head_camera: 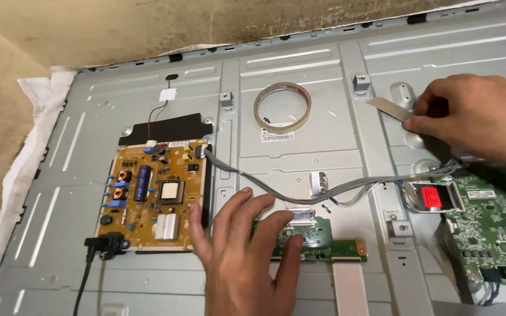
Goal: Applying tape to secure ribbon cables and internal components during a television repair.
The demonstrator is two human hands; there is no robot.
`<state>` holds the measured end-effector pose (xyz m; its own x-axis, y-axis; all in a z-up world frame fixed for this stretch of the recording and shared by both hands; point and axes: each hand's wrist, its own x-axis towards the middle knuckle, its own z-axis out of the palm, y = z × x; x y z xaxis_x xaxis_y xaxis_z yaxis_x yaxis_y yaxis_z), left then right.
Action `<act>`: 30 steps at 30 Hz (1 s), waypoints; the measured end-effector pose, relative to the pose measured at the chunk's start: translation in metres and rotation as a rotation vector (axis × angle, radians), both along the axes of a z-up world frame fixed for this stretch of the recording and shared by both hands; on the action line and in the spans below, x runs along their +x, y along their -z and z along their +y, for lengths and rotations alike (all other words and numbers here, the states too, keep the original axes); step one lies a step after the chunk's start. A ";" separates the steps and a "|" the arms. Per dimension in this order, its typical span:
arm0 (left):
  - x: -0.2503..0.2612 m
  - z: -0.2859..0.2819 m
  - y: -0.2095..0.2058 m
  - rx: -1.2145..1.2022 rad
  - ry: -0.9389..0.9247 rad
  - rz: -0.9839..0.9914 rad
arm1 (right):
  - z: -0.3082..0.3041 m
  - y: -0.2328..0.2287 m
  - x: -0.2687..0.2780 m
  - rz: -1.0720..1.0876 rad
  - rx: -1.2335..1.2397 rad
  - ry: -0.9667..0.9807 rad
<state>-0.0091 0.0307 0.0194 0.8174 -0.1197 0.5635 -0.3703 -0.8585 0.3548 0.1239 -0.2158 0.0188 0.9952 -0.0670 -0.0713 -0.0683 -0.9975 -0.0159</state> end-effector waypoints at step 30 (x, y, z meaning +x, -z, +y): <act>0.004 -0.008 0.002 0.006 0.098 0.250 | 0.033 0.023 -0.077 -0.242 0.640 -0.784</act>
